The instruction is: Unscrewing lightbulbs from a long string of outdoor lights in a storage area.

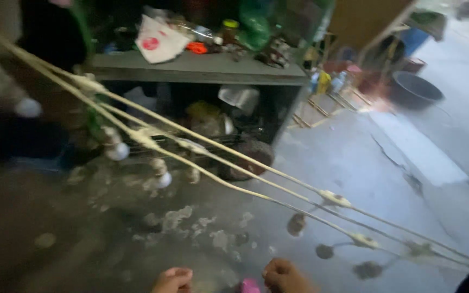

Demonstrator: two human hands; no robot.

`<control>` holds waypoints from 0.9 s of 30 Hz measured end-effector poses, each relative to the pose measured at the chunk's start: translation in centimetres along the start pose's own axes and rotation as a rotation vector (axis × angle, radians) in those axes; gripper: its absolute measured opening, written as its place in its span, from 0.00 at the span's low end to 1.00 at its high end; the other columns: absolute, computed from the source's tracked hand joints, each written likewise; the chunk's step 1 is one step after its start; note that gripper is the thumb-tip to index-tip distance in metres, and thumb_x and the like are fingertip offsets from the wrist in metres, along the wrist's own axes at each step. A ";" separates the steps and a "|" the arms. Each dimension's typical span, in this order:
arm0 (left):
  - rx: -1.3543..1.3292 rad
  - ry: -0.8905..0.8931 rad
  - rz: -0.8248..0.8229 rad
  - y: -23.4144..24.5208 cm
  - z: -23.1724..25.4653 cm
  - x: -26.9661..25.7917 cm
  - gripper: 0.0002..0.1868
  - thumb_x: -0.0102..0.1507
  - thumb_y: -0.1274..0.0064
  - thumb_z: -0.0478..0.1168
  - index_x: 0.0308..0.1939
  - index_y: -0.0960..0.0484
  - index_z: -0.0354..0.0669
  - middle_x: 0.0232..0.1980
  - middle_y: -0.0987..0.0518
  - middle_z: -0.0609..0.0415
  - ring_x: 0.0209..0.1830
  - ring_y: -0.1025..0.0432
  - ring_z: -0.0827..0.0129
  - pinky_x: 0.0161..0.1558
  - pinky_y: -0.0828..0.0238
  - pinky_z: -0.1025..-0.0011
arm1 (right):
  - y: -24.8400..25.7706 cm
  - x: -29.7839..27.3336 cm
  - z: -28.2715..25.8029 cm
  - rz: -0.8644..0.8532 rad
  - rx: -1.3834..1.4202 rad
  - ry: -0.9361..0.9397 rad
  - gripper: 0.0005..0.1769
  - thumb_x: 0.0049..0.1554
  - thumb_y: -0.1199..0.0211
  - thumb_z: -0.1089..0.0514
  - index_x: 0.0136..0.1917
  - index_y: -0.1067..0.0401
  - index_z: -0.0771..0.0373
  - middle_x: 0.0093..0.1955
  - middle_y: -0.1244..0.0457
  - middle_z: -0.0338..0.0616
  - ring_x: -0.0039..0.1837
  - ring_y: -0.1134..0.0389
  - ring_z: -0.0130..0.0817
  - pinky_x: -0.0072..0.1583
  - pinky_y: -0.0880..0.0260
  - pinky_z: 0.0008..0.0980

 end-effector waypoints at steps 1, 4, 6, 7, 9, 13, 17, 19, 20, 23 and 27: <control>-0.039 0.018 0.020 1.8 -0.2 -0.1 0.16 0.67 0.41 0.38 0.57 0.21 0.36 0.36 0.22 0.46 0.30 0.27 0.64 0.38 0.24 0.61 | -1.0 0.4 -1.2 -0.011 -0.010 -0.013 0.08 0.54 0.30 0.56 0.37 0.25 0.60 0.32 0.34 0.40 0.36 0.33 0.30 0.42 0.32 0.32; -0.150 0.064 0.132 6.4 -2.0 -1.2 0.18 0.66 0.40 0.38 0.59 0.21 0.36 0.40 0.20 0.45 0.35 0.23 0.61 0.42 0.22 0.60 | -4.3 1.2 -5.4 -0.120 0.020 0.015 0.03 0.51 0.32 0.60 0.39 0.25 0.60 0.32 0.33 0.40 0.35 0.34 0.31 0.40 0.34 0.32; -0.259 -0.030 0.102 9.4 -3.3 -0.1 0.20 0.64 0.39 0.38 0.58 0.22 0.36 0.39 0.20 0.43 0.34 0.24 0.60 0.41 0.24 0.58 | -6.9 3.1 -7.3 -0.239 -0.035 0.098 0.04 0.52 0.32 0.60 0.39 0.25 0.61 0.32 0.35 0.40 0.35 0.35 0.31 0.38 0.35 0.32; -0.327 -0.130 0.062 11.0 -2.9 0.3 0.21 0.63 0.38 0.39 0.58 0.22 0.36 0.38 0.21 0.42 0.32 0.26 0.57 0.39 0.26 0.56 | -8.6 4.1 -8.9 -0.329 -0.061 0.184 0.04 0.52 0.33 0.61 0.40 0.26 0.63 0.32 0.36 0.41 0.34 0.36 0.31 0.36 0.37 0.32; -0.402 -0.133 0.071 13.7 -3.1 -0.8 0.20 0.63 0.38 0.38 0.57 0.22 0.37 0.38 0.20 0.43 0.34 0.23 0.57 0.42 0.23 0.55 | -12.6 3.6 -13.6 -0.404 -0.120 0.211 0.06 0.54 0.34 0.57 0.41 0.27 0.61 0.32 0.37 0.40 0.34 0.37 0.30 0.36 0.37 0.31; -0.446 -0.281 -0.486 14.9 -0.7 -4.2 0.18 0.63 0.38 0.46 0.47 0.16 0.34 0.31 0.22 0.47 0.27 0.27 0.63 0.36 0.28 0.64 | -21.0 3.3 -21.7 -0.508 -0.129 0.076 0.09 0.60 0.38 0.50 0.46 0.26 0.57 0.35 0.35 0.38 0.34 0.36 0.30 0.38 0.34 0.31; -0.357 -0.403 -0.018 21.4 2.0 -8.5 0.17 0.61 0.42 0.49 0.36 0.17 0.35 0.28 0.21 0.47 0.26 0.26 0.62 0.36 0.25 0.64 | -30.0 4.5 -29.8 -0.665 -0.124 0.151 0.11 0.60 0.35 0.51 0.47 0.27 0.60 0.36 0.35 0.39 0.34 0.37 0.29 0.38 0.35 0.31; -0.294 -0.444 0.283 25.6 3.5 -11.0 0.19 0.60 0.45 0.51 0.29 0.17 0.36 0.26 0.21 0.46 0.26 0.25 0.61 0.37 0.24 0.64 | -34.7 4.4 -34.5 -0.746 -0.156 0.247 0.16 0.62 0.33 0.48 0.48 0.28 0.63 0.36 0.36 0.41 0.35 0.37 0.28 0.37 0.38 0.30; -0.316 -0.446 0.301 27.3 4.3 -11.5 0.19 0.60 0.45 0.51 0.29 0.17 0.36 0.26 0.21 0.46 0.26 0.25 0.61 0.37 0.24 0.64 | -36.9 4.3 -37.1 -0.771 -0.171 0.246 0.16 0.62 0.33 0.48 0.48 0.28 0.63 0.36 0.36 0.41 0.35 0.37 0.28 0.37 0.38 0.30; -0.301 -0.468 0.057 28.5 7.4 -15.3 0.18 0.64 0.44 0.51 0.28 0.26 0.44 0.22 0.31 0.53 0.19 0.39 0.65 0.28 0.36 0.65 | -43.3 4.3 -43.0 -0.792 -0.224 0.217 0.16 0.60 0.35 0.47 0.53 0.27 0.61 0.39 0.34 0.43 0.37 0.34 0.29 0.39 0.34 0.29; -0.313 -0.298 0.287 31.3 12.2 -23.2 0.15 0.69 0.53 0.51 0.35 0.27 0.45 0.28 0.29 0.52 0.26 0.36 0.66 0.34 0.32 0.66 | -51.3 5.4 -51.5 -0.769 -0.293 0.287 0.25 0.59 0.38 0.47 0.65 0.32 0.59 0.54 0.34 0.44 0.49 0.31 0.33 0.49 0.28 0.35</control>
Point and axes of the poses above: each hand's wrist, its own x-axis towards the middle knuckle, its own y-axis out of the back of the hand, z = x × y, the point moved 8 cm from there along x, towards the middle knuckle
